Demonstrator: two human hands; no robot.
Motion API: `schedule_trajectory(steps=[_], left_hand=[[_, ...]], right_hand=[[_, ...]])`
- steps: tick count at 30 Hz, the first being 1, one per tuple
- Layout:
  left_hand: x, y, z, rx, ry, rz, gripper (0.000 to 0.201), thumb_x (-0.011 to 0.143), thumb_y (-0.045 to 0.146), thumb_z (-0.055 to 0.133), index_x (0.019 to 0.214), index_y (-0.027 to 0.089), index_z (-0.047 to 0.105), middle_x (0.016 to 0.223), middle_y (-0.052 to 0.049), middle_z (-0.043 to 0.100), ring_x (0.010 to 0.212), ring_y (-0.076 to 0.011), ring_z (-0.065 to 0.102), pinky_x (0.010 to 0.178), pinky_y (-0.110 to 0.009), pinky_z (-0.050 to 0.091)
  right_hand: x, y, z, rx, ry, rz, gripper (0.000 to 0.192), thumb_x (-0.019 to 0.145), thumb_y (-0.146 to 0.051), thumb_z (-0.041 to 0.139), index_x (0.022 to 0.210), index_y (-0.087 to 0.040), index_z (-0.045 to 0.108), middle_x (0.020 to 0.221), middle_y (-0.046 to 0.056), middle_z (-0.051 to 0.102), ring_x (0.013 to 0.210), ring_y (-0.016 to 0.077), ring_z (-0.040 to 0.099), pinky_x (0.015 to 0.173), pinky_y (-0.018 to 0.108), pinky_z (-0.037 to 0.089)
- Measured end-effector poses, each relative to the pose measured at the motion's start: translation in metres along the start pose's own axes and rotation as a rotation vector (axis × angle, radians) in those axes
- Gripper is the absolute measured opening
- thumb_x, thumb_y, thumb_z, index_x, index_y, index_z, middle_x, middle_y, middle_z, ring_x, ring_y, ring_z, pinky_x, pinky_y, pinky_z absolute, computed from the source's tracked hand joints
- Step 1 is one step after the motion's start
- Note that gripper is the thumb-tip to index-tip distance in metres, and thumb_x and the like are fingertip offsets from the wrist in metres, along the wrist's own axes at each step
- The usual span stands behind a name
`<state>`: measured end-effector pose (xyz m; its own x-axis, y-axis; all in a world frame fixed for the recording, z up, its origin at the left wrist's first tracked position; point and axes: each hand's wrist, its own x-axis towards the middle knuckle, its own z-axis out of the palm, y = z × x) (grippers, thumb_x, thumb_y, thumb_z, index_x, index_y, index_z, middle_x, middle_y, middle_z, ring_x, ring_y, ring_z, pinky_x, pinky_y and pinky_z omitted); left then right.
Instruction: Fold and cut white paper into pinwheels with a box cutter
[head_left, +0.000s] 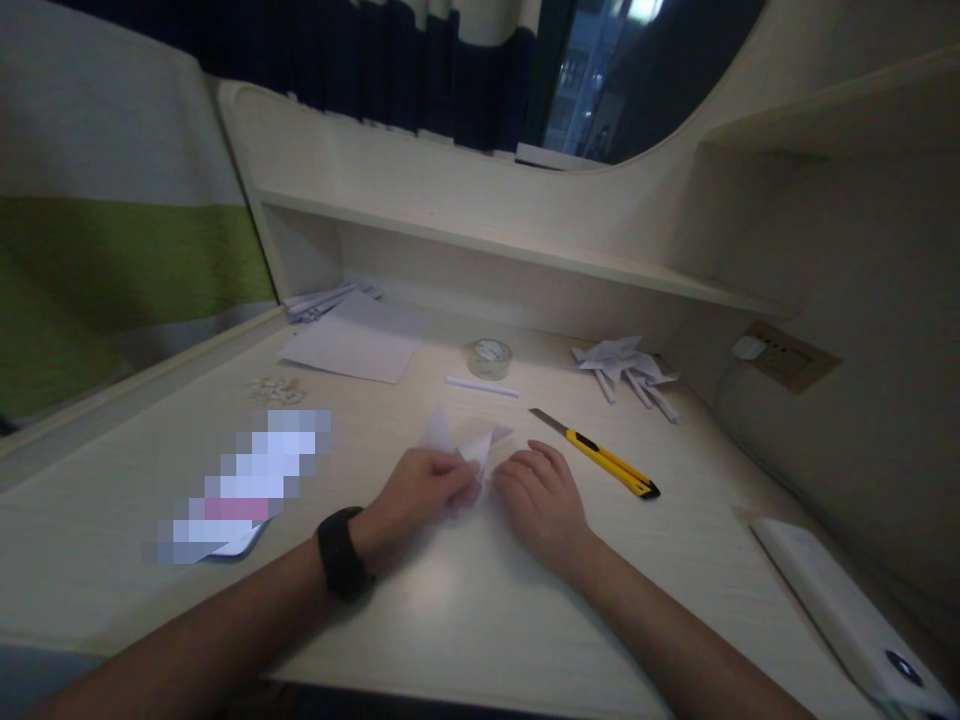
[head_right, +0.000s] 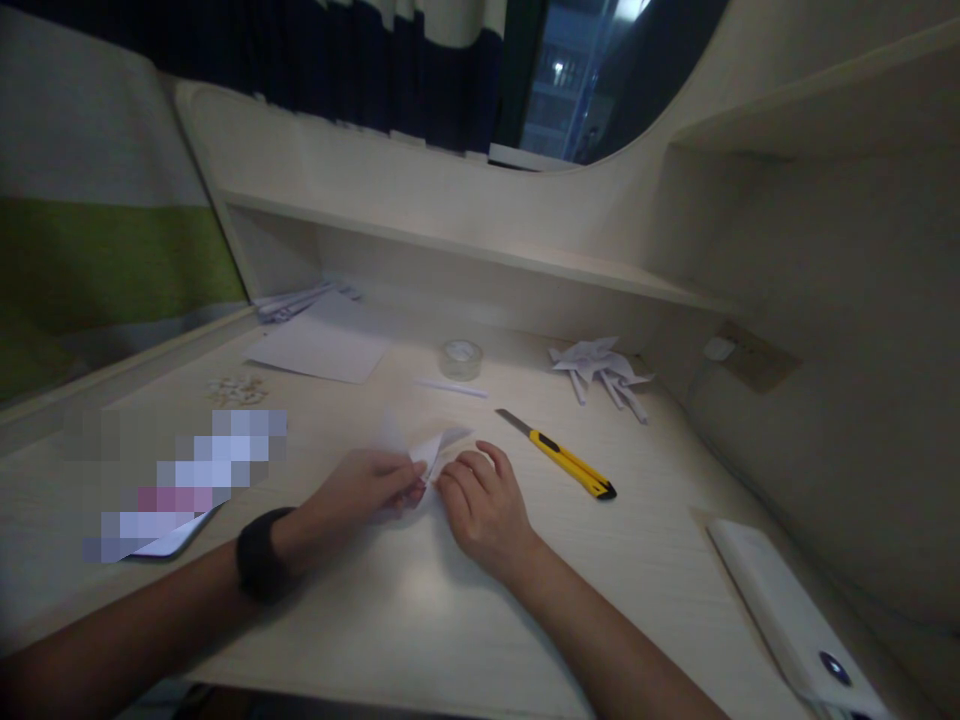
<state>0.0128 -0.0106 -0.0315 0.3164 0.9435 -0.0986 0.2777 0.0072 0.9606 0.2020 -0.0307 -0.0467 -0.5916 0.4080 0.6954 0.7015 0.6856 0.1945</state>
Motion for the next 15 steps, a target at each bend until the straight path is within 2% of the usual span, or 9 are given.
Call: schedule_trajectory(steps=[5, 9, 15], left_hand=[[0.002, -0.005, 0.001, 0.022, -0.029, 0.049, 0.041, 0.08, 0.045, 0.053, 0.056, 0.013, 0.062, 0.049, 0.001, 0.052, 0.046, -0.0099, 0.046, 0.046, -0.022, 0.034], [0.003, -0.01, 0.004, -0.046, -0.023, 0.021, 0.041, 0.08, 0.046, 0.054, 0.059, 0.013, 0.064, 0.053, -0.001, 0.055, 0.047, -0.0099, 0.046, 0.046, -0.022, 0.033], [0.0, -0.006, 0.005, -0.021, -0.007, 0.046, 0.041, 0.08, 0.045, 0.055, 0.056, 0.013, 0.062, 0.051, 0.0, 0.054, 0.047, -0.0096, 0.044, 0.046, -0.022, 0.033]], right_hand=[[0.001, -0.004, 0.0, -0.077, -0.002, -0.026, 0.015, 0.089, -0.011, 0.046, 0.085, -0.015, 0.06, 0.084, 0.005, 0.066, 0.088, 0.0191, 0.054, 0.098, 0.048, 0.037], [0.0, -0.006, 0.001, -0.125, 0.004, -0.028, 0.013, 0.087, -0.01, 0.048, 0.082, -0.015, 0.059, 0.08, 0.005, 0.065, 0.087, 0.019, 0.055, 0.099, 0.048, 0.037], [-0.001, -0.007, 0.001, -0.147, 0.002, -0.033, 0.014, 0.086, -0.009, 0.046, 0.08, -0.015, 0.057, 0.079, 0.004, 0.064, 0.085, 0.0189, 0.055, 0.098, 0.047, 0.037]])
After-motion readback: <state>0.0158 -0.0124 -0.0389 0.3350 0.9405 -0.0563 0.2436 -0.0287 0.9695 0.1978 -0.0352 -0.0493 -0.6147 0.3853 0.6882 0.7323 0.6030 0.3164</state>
